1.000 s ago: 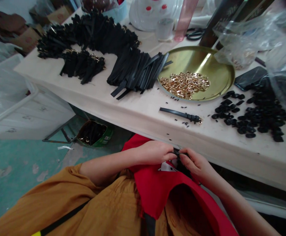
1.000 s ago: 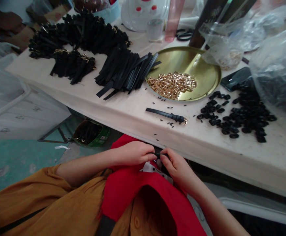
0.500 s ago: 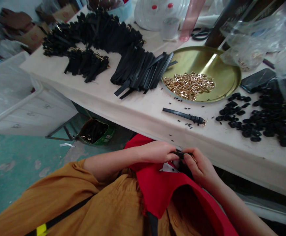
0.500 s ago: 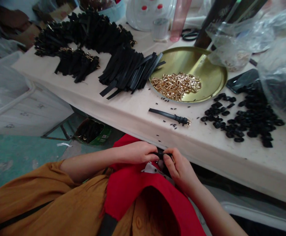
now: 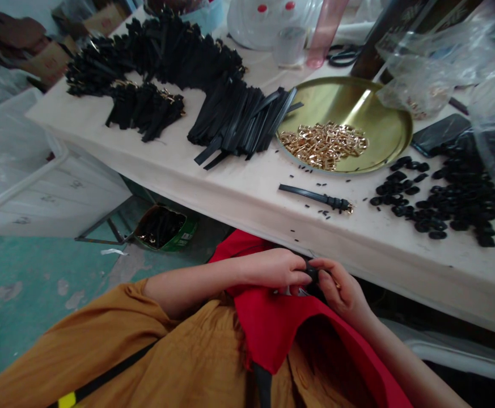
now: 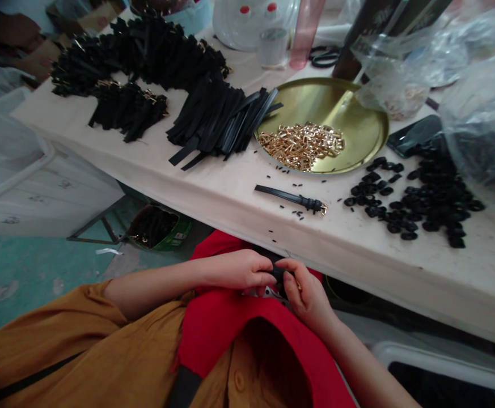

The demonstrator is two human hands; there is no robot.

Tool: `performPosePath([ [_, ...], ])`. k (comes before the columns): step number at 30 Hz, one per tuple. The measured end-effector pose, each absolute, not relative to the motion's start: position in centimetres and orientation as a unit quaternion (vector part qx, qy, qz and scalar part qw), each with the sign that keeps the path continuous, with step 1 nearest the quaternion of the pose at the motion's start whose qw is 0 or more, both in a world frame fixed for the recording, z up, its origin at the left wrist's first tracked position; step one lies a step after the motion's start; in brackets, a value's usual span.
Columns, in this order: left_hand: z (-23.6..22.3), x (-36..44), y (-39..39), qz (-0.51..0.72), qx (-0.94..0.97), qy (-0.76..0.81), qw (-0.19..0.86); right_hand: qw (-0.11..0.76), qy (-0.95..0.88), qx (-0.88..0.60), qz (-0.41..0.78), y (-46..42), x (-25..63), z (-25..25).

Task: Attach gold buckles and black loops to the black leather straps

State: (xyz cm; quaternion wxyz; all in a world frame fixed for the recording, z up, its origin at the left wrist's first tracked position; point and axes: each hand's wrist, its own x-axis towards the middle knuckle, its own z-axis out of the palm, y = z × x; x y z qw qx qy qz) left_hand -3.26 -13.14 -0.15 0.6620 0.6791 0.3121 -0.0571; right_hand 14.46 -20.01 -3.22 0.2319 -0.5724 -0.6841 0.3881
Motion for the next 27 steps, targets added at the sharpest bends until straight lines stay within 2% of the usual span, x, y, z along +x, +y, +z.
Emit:
performPosePath([
  [5, -0.5, -3.0, -13.0, -0.041, 0.707, 0.324, 0.627, 0.235, -0.681, -0.590, 0.364, -19.9, 14.0, -3.3],
  [12, -0.1, -3.6, -12.7, -0.043, 0.640, 0.308, 0.703, 0.288, -0.606, -0.589, 0.450, -19.6, 14.1, -4.0],
  [17, 0.1, -3.2, -13.5, -0.043, 0.599, 0.319, 0.733, 0.282, -0.632, -0.575, 0.436, -20.2, 14.4, -4.0],
  [24, -0.4, -3.0, -13.2, -0.059, 0.729, 0.324, 0.600, 0.235, -0.696, -0.565, 0.376, -20.2, 14.7, -4.2],
  [27, 0.0, -3.4, -12.5, -0.070, 0.730, 0.310, 0.605, 0.216, -0.745, -0.532, 0.338, -19.4, 15.1, -3.6],
])
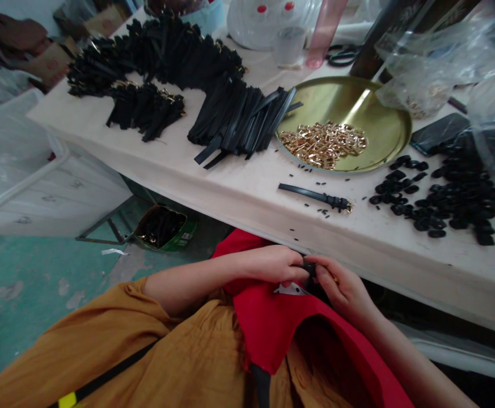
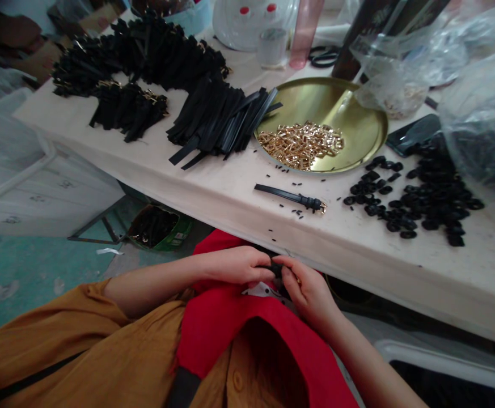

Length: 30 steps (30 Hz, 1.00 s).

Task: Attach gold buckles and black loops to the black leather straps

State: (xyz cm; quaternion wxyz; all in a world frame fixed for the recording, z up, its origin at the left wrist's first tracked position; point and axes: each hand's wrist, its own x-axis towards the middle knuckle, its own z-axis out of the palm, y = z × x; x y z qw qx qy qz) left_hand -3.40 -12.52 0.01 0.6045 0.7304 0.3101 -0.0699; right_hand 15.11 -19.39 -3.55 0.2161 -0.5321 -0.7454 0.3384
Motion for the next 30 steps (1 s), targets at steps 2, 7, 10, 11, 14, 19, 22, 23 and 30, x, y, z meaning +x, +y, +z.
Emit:
performPosePath([
  [2, 0.4, -3.7, -12.1, -0.076, 0.725, 0.297, 0.617, 0.209, -0.791, -0.499, 0.286, -18.8, 15.4, -2.9],
  [7, 0.8, -4.0, -11.9, -0.104, 0.715, 0.276, 0.634, 0.163, -0.886, -0.419, 0.118, -17.6, 15.4, -1.1],
  [10, 0.8, -3.8, -12.1, -0.103, 0.717, 0.278, 0.631, 0.121, -0.906, -0.396, 0.086, -17.4, 15.1, -0.4],
  [11, 0.7, -3.7, -12.2, -0.100, 0.723, 0.284, 0.622, 0.109, -0.910, -0.392, 0.080, -17.4, 15.0, -0.2],
  [14, 0.8, -3.4, -12.5, -0.088, 0.748, 0.315, 0.577, 0.086, -0.919, -0.379, 0.064, -17.5, 14.7, 0.1],
  [19, 0.5, -3.3, -13.0, -0.031, 0.779, 0.333, 0.530, 0.094, -0.929, -0.352, 0.062, -17.3, 14.5, 0.1],
  [22, 0.2, -3.5, -13.2, -0.017, 0.738, 0.349, 0.576, 0.111, -0.931, -0.342, 0.058, -17.0, 14.4, -0.1],
  [23, 0.0, -3.6, -13.2, -0.017, 0.716, 0.356, 0.601, 0.118, -0.931, -0.340, 0.056, -16.9, 14.4, -0.2],
  [30, -0.6, -4.0, -13.6, -0.012, 0.599, 0.375, 0.708, 0.123, -0.933, -0.332, 0.059, -17.0, 14.4, -0.6],
])
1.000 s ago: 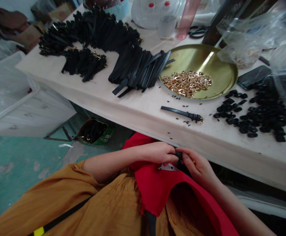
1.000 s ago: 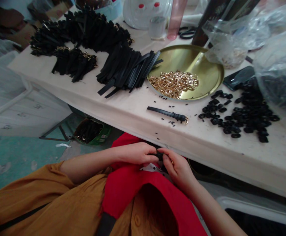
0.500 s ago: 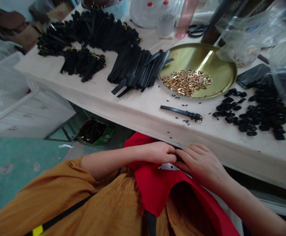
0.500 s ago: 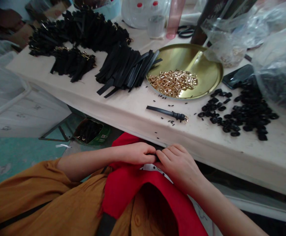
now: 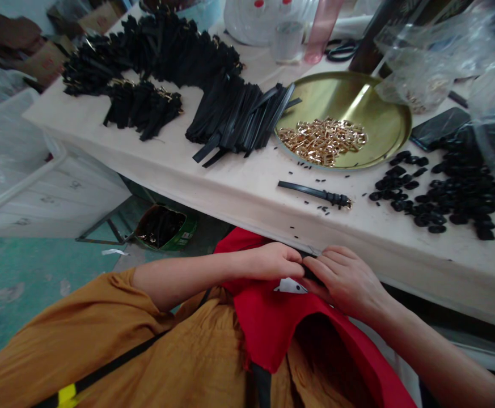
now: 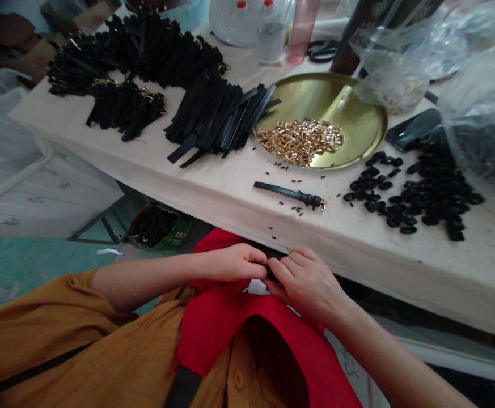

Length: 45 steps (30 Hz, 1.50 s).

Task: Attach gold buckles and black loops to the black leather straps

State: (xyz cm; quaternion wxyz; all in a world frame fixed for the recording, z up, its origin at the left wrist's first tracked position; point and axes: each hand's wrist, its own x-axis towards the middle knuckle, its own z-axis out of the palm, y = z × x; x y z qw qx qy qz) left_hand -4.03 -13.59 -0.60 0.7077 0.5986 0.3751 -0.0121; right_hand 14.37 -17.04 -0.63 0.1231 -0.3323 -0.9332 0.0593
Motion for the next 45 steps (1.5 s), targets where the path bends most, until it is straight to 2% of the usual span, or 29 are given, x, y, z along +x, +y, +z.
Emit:
performPosePath([
  [8, 0.7, -4.0, -12.9, -0.009, 0.689, 0.357, 0.631, 0.099, -0.916, -0.383, 0.070, -17.5, 13.9, 0.2],
  [11, 0.8, -4.0, -13.0, -0.007, 0.687, 0.397, 0.608, 0.093, -0.916, -0.387, 0.053, -17.6, 13.5, 0.6],
  [13, 0.7, -4.1, -13.3, -0.008, 0.657, 0.425, 0.623, 0.095, -0.913, -0.394, 0.053, -17.8, 13.2, 1.0],
  [18, 1.1, -4.3, -14.5, 0.039, 0.526, 0.429, 0.733, 0.112, -0.907, -0.402, 0.059, -18.2, 12.6, 2.5],
  [23, 2.2, -4.5, -14.8, 0.053, 0.517, 0.428, 0.739, 0.128, -0.904, -0.402, 0.075, -18.6, 12.3, 3.1],
  [33, 2.7, -4.6, -14.5, 0.047, 0.641, 0.412, 0.646, 0.151, -0.877, -0.448, 0.084, -19.4, 12.9, 1.9],
  [36, 3.4, -4.9, -13.2, -0.012, 0.712, 0.361, 0.602, 0.134, -0.874, -0.456, 0.096, -18.8, 13.1, 1.6],
  [41, 4.6, -4.4, -11.1, -0.083, 0.842, 0.274, 0.458, 0.096, -0.882, -0.440, 0.140, -17.6, 13.0, 1.0],
  [45, 4.1, -3.3, -10.2, -0.144, 0.861, 0.242, 0.423, 0.101, -0.880, -0.443, 0.139, -17.1, 13.0, 0.2],
])
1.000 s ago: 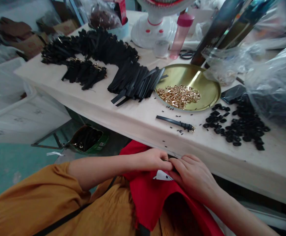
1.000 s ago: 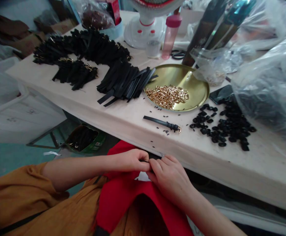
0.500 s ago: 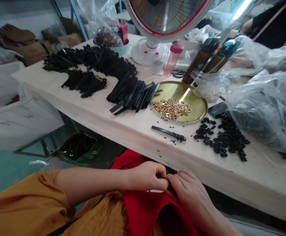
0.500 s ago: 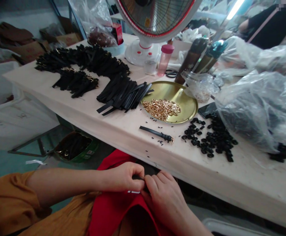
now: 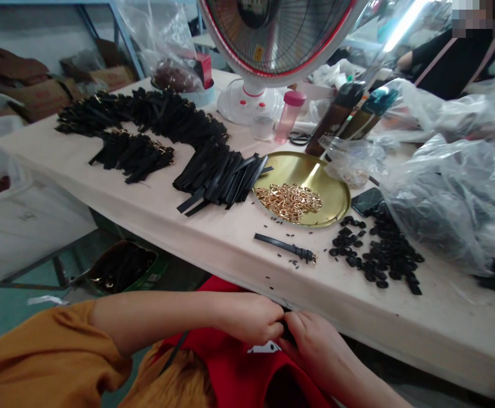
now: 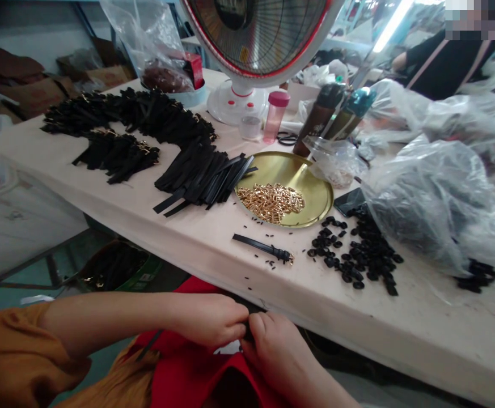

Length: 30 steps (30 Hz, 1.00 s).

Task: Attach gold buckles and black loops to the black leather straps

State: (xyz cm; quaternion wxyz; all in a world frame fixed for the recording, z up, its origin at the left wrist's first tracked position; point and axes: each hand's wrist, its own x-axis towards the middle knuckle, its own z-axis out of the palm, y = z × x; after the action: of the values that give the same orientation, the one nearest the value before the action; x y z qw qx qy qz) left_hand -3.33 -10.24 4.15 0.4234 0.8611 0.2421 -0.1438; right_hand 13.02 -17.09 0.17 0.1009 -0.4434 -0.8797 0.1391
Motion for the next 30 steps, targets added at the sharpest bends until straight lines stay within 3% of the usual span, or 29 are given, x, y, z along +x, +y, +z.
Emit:
performPosePath([
  [4, 3.3, -2.7, -9.1, -0.136, 0.881, 0.235, 0.386, 0.125, -0.874, -0.454, 0.119, -15.6, 13.3, 0.1],
  [11, 3.5, -3.5, -5.0, 0.055, 0.956, 0.231, 0.173, 0.089, -0.826, -0.506, 0.234, -10.3, 15.0, 4.2],
  [18, 3.8, -4.9, -1.8, 0.105, 0.973, 0.169, 0.114, 0.100, -0.797, -0.529, 0.273, -7.4, 14.6, 5.0],
  [21, 4.1, -5.0, -0.5, 0.090, 0.938, 0.251, 0.224, 0.116, -0.810, -0.539, 0.199, -6.4, 14.3, 4.7],
  [26, 4.9, -4.9, 1.9, 0.031, 0.701, 0.318, 0.638, 0.095, -0.839, -0.536, 0.016, -4.9, 14.0, 4.3],
  [28, 4.8, -4.8, 2.7, -0.029, 0.590, 0.293, 0.752, 0.086, -0.842, -0.532, 0.015, -4.6, 13.8, 4.2],
  [30, 4.4, -4.7, 3.3, -0.062, 0.547, 0.282, 0.786, 0.079, -0.842, -0.531, 0.049, -4.3, 13.5, 4.2],
])
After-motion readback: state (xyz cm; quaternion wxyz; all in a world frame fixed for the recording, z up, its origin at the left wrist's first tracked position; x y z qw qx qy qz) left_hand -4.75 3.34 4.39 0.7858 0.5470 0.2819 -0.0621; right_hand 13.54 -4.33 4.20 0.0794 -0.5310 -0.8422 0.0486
